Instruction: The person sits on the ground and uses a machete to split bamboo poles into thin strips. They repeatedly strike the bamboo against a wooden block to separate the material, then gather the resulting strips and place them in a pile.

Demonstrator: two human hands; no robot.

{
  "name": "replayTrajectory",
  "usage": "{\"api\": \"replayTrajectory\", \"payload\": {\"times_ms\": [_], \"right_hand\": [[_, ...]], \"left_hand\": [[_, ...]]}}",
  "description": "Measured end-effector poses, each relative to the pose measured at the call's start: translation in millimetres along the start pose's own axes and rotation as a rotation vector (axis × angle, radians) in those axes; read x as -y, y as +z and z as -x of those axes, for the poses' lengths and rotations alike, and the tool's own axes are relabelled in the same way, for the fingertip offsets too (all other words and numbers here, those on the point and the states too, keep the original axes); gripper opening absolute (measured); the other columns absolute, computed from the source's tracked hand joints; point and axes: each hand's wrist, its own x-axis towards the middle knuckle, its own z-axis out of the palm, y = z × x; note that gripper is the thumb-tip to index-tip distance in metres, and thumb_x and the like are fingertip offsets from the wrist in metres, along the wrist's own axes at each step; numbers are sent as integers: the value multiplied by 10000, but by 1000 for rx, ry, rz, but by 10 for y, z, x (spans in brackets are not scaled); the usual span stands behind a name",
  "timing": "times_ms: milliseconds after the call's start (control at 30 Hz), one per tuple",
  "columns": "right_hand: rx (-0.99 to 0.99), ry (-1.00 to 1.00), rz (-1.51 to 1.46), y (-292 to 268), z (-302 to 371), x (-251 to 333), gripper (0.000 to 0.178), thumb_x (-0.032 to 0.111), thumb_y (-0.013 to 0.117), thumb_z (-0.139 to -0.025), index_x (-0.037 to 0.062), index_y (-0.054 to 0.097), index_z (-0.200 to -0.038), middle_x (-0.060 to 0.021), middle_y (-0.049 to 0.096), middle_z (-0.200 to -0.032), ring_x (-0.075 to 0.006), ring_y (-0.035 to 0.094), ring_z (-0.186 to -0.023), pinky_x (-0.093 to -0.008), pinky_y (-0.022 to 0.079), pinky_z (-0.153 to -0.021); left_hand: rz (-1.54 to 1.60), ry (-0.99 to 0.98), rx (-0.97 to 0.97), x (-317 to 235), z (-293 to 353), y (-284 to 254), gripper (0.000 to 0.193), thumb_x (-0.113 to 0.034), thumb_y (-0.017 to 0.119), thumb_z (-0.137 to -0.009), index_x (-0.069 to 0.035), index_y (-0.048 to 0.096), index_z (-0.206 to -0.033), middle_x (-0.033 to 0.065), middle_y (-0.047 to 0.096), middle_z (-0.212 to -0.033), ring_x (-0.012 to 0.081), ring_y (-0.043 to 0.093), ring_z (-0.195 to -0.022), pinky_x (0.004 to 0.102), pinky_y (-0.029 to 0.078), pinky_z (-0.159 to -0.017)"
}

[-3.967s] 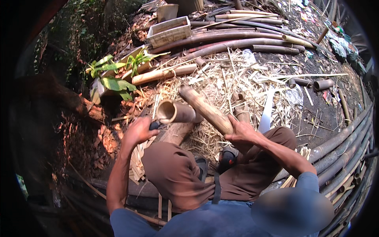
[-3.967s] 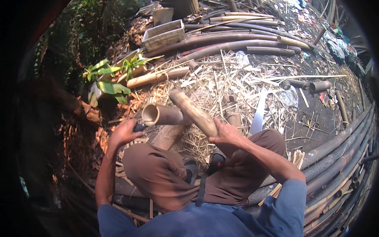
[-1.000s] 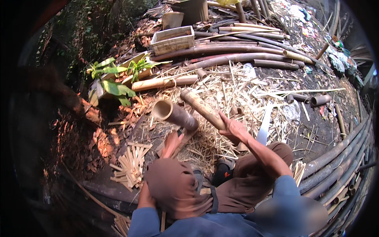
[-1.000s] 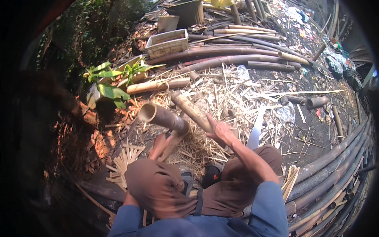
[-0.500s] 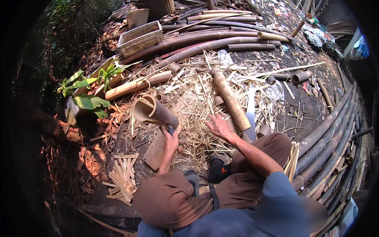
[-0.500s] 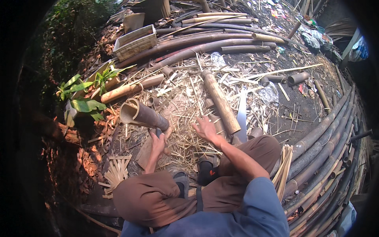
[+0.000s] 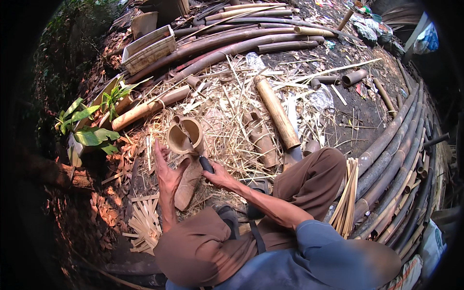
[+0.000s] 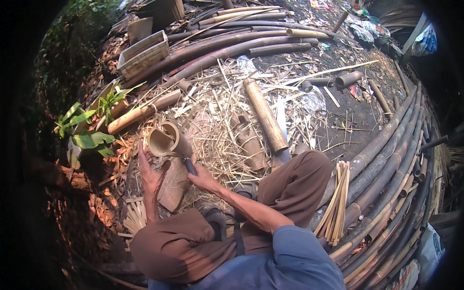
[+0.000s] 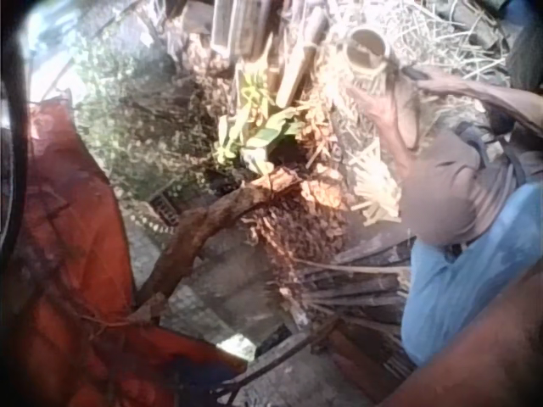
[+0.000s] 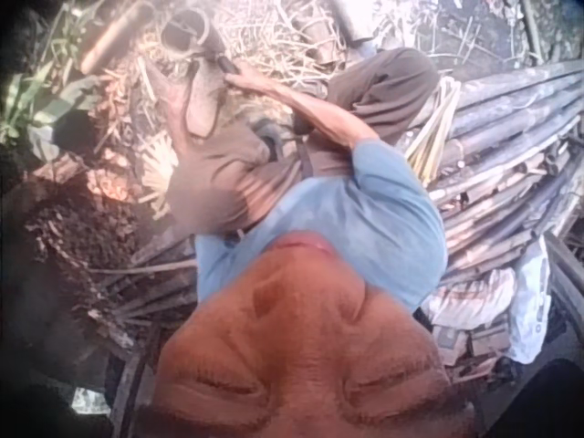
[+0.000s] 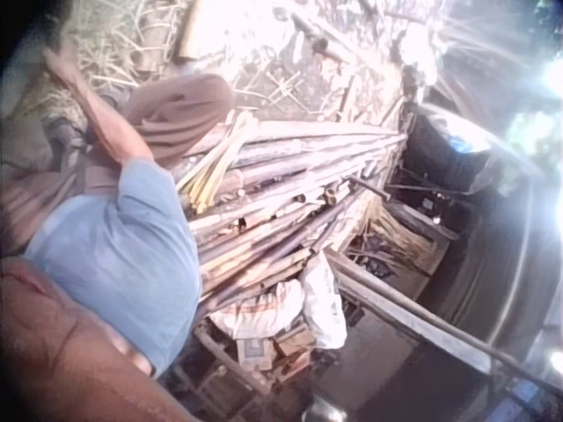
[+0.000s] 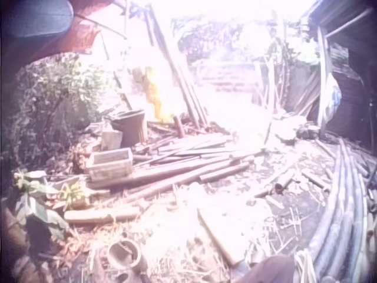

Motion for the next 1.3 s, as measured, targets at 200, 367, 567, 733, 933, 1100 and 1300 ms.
{"api": "replayTrajectory", "payload": {"times_ms": [200, 367, 567, 733, 933, 1100, 1300], "right_hand": [[-35, -2, -142, 15, -152, -4, 407, 277, 631, -808, 23, 565, -1119, -15, 546, -719, -122, 504, -590, -272, 417, -529], [-187, -220, 588, -371, -420, -200, 296, 238, 607, -837, 55, 529, -1057, -127, 589, -654, -251, 597, -572, -388, 462, -507], [-143, -111, 899, -786, -547, 166, 356, 357, 637, -843, 59, 576, -1029, -195, 637, -746, -352, 657, -708, -476, 506, -645], [-130, -135, 157, -220, -44, 442, 487, 467, 497, -976, -12, 577, -1010, -120, 545, -707, -209, 506, -664, -383, 445, -661], [-122, 162, 179, 77, 249, -533, 483, 468, 480, -972, 1, 602, -936, -103, 542, -664, -228, 541, -667, -392, 441, -657], [-95, 147, 523, -157, 524, -779, 509, 519, 513, -930, 31, 642, -997, -215, 660, -828, -391, 648, -804, -470, 486, -752], [-121, 123, 690, -610, 562, -583, 472, 519, 538, -916, 107, 686, -1094, -205, 697, -896, -385, 670, -882, -474, 499, -805]], "left_hand": [[79, 532, -165, -91, -284, 196, 1072, -309, 934, -585, -33, 335, -1430, 193, 551, -1295, 337, 579, -1174, 418, 495, -997], [-18, 491, -152, -457, -675, 353, 933, -417, 867, -670, 13, 412, -1361, 249, 582, -1210, 379, 612, -1104, 434, 527, -949], [-38, 373, -273, -134, -1044, 195, 850, -370, 863, -694, 2, 459, -1343, 228, 619, -1182, 329, 633, -1081, 404, 520, -933], [91, 213, -256, 120, -903, -48, 803, -227, 863, -727, -46, 442, -1385, 130, 633, -1200, 188, 624, -1066, 308, 523, -910], [152, 203, -251, 215, -919, -136, 750, -227, 839, -749, -46, 456, -1368, 116, 621, -1190, 193, 612, -1042, 321, 517, -902], [469, 177, -248, 480, -785, -457, 695, -165, 770, -780, -44, 436, -1377, 113, 586, -1216, 186, 592, -1046, 327, 493, -934], [706, 151, -436, 441, -500, -951, 679, -228, 718, -815, -19, 384, -1368, 144, 540, -1266, 260, 571, -1143, 406, 475, -983]]}}
